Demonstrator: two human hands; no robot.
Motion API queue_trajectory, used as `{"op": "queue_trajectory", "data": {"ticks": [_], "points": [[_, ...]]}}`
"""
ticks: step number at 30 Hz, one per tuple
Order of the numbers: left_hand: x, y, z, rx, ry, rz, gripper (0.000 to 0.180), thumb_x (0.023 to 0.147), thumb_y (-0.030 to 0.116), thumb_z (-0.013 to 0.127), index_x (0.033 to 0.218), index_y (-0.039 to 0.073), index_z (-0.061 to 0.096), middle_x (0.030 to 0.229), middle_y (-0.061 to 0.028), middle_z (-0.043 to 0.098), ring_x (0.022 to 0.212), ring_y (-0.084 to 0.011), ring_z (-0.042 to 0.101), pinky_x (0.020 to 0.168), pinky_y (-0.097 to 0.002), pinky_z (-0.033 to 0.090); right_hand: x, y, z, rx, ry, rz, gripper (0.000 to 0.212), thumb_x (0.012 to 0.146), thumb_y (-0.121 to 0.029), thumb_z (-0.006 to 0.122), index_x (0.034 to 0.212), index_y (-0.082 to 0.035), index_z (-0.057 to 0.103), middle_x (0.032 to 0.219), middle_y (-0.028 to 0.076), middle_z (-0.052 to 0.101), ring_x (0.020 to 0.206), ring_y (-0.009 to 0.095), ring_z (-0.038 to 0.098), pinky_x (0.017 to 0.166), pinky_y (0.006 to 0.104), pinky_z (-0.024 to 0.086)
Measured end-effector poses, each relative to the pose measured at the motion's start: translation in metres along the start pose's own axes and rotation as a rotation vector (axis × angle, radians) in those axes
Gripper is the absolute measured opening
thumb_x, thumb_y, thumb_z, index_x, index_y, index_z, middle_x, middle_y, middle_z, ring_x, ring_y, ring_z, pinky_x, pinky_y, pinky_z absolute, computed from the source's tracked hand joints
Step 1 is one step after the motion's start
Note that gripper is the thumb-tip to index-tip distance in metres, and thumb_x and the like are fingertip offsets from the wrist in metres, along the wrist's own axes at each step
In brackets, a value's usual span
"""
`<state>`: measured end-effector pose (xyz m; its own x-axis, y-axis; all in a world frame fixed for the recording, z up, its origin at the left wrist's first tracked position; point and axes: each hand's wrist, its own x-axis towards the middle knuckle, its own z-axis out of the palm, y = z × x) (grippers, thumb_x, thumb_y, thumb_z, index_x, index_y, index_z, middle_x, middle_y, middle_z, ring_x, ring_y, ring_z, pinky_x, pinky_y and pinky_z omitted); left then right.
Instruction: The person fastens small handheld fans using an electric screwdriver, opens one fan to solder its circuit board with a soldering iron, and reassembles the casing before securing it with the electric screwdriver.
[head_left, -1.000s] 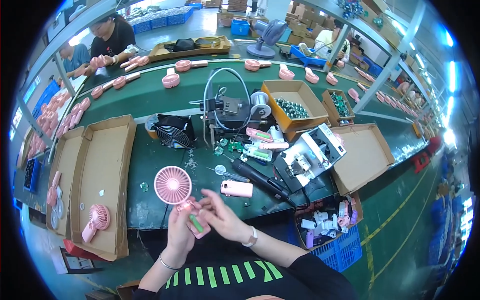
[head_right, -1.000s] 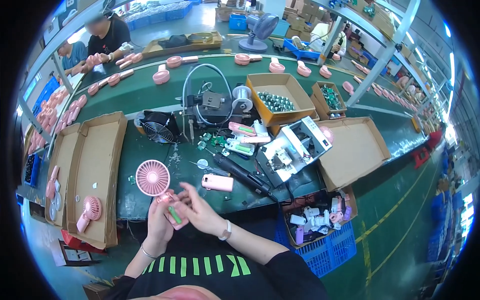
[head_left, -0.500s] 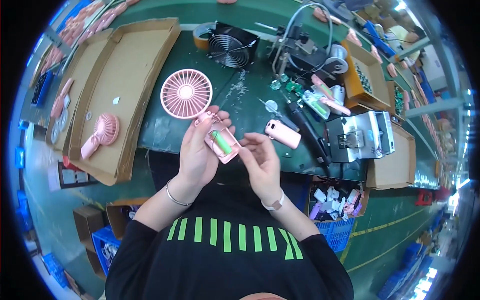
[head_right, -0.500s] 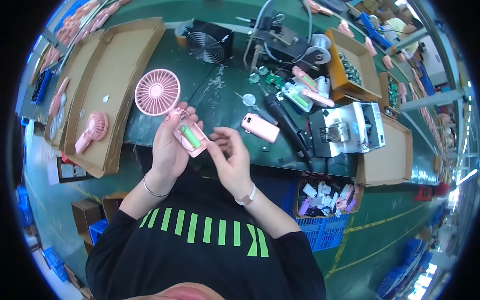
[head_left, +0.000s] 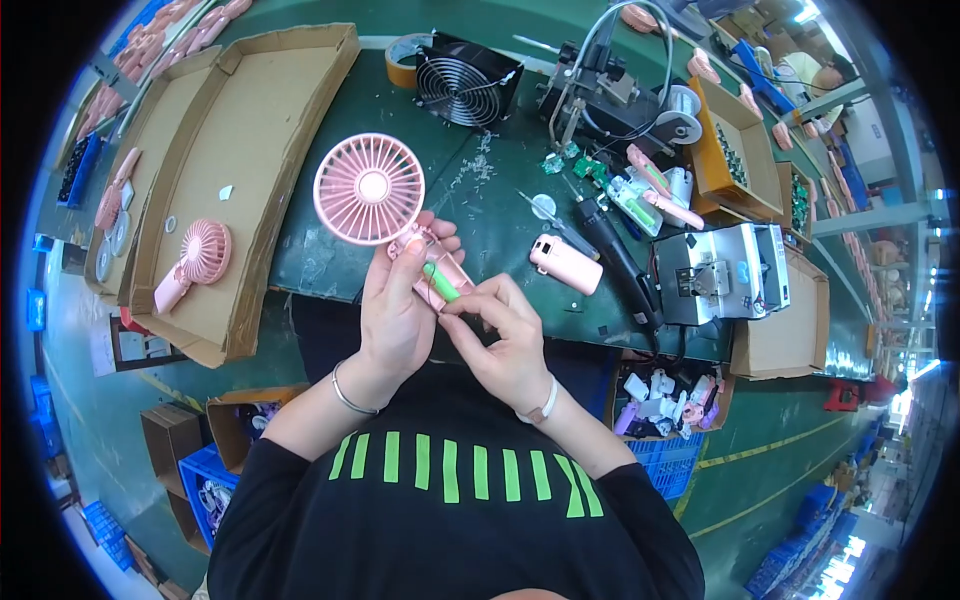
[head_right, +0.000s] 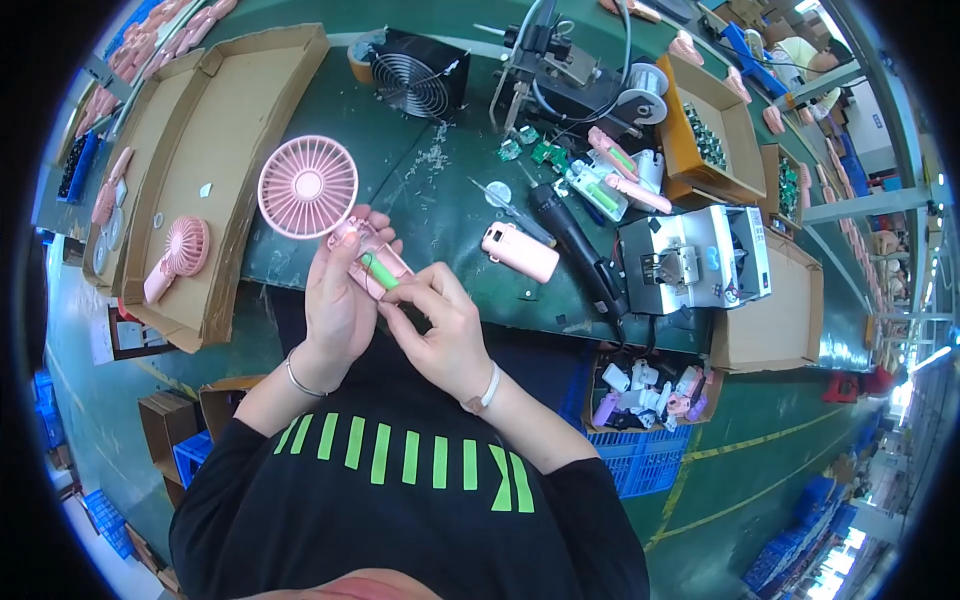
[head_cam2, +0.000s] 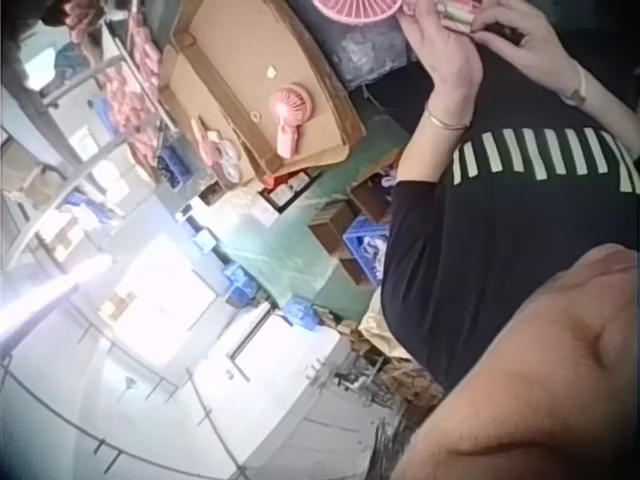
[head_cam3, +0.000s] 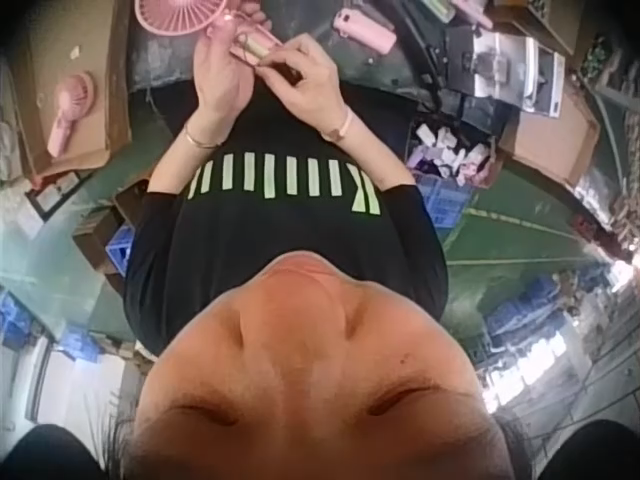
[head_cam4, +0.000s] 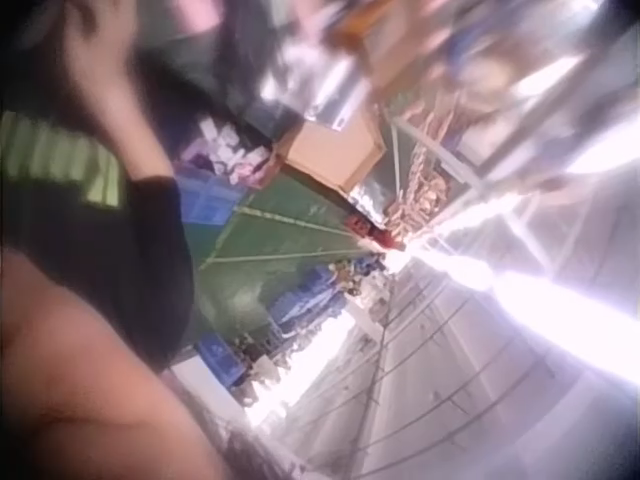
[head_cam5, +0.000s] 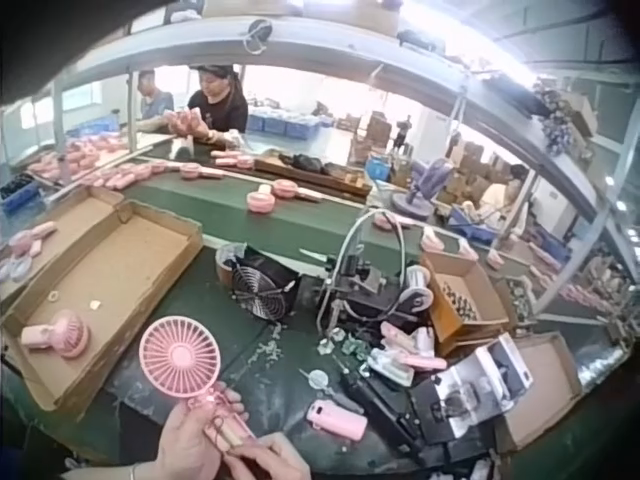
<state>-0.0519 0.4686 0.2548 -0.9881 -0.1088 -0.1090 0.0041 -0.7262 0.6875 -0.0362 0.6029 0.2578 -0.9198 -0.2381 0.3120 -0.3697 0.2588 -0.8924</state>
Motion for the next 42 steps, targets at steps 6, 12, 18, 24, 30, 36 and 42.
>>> {"op": "queue_trajectory", "data": {"ticks": [6, 12, 18, 24, 30, 36, 42], "points": [[-0.001, -0.010, 0.002, 0.036, -0.016, 0.048, 0.031, 0.100, 0.012, 0.043, 0.129, 0.001, 0.042, 0.118, -0.0116, 0.054, 0.106, -0.0186, 0.055, 0.095, -0.0350, 0.045, 0.000, 0.006, 0.010, 0.091, 0.074, 0.050, 0.008, 0.076, -0.001, 0.070, 0.081, -0.002, 0.064, 0.080, 0.003, 0.053, 0.062, 0.008, 0.045, 0.052, 0.0218, 0.034], [0.001, -0.012, 0.004, 0.007, -0.054, 0.016, 0.028, 0.099, 0.011, 0.043, 0.126, 0.003, 0.043, 0.117, -0.0099, 0.053, 0.105, -0.0178, 0.053, 0.096, -0.0360, 0.043, -0.004, 0.002, 0.008, 0.120, 0.108, 0.152, 0.007, 0.078, -0.001, 0.068, 0.080, -0.001, 0.062, 0.079, 0.002, 0.050, 0.060, 0.006, 0.040, 0.052, 0.0212, 0.031], [-0.002, -0.011, 0.005, 0.031, -0.050, 0.035, 0.027, 0.100, 0.013, 0.044, 0.125, 0.003, 0.044, 0.116, -0.0090, 0.054, 0.104, -0.0170, 0.053, 0.094, -0.0353, 0.044, -0.007, -0.001, 0.011, 0.053, 0.171, 0.194, 0.007, 0.078, -0.001, 0.069, 0.080, -0.001, 0.063, 0.078, 0.001, 0.050, 0.059, 0.006, 0.039, 0.052, 0.0213, 0.032], [-0.001, -0.013, 0.002, 0.094, -0.092, 0.106, 0.026, 0.100, 0.013, 0.044, 0.123, 0.003, 0.045, 0.113, -0.0080, 0.053, 0.102, -0.0154, 0.054, 0.092, -0.0334, 0.046, -0.010, 0.027, 0.020, 0.448, 0.166, 0.486, 0.030, 0.082, -0.001, 0.068, 0.105, -0.002, 0.050, 0.085, 0.002, 0.056, 0.072, 0.007, 0.056, 0.059, 0.0208, 0.045], [-0.002, -0.010, 0.005, 0.050, -0.182, 0.015, 0.026, 0.098, 0.012, 0.045, 0.122, 0.002, 0.045, 0.112, -0.0093, 0.053, 0.098, -0.0154, 0.055, 0.088, -0.0318, 0.048, -0.005, 0.028, 0.014, 0.823, -0.021, 0.568, 0.034, 0.086, -0.005, 0.066, 0.110, -0.001, 0.043, 0.088, 0.005, 0.059, 0.070, 0.010, 0.061, 0.060, 0.0231, 0.051], [0.008, -0.003, 0.006, 0.090, -0.060, 0.047, 0.025, 0.098, 0.016, 0.046, 0.118, 0.001, 0.047, 0.106, -0.0119, 0.059, 0.092, -0.0181, 0.060, 0.084, -0.0356, 0.052, 0.005, 0.023, -0.018, 0.132, -0.072, 0.166, 0.036, 0.084, -0.012, 0.070, 0.114, 0.000, 0.054, 0.097, 0.010, 0.060, 0.080, 0.016, 0.061, 0.071, 0.0277, 0.050], [0.016, 0.003, -0.015, 0.069, -0.028, 0.008, 0.027, 0.097, 0.020, 0.049, 0.116, 0.001, 0.049, 0.096, -0.0124, 0.061, 0.075, -0.0154, 0.062, 0.066, -0.0288, 0.054, 0.009, 0.049, -0.060, -0.750, 0.158, 0.005, 0.044, 0.074, -0.007, 0.070, 0.116, -0.002, 0.058, 0.121, 0.018, 0.052, 0.111, 0.036, 0.050, 0.095, 0.0425, 0.043]]}}
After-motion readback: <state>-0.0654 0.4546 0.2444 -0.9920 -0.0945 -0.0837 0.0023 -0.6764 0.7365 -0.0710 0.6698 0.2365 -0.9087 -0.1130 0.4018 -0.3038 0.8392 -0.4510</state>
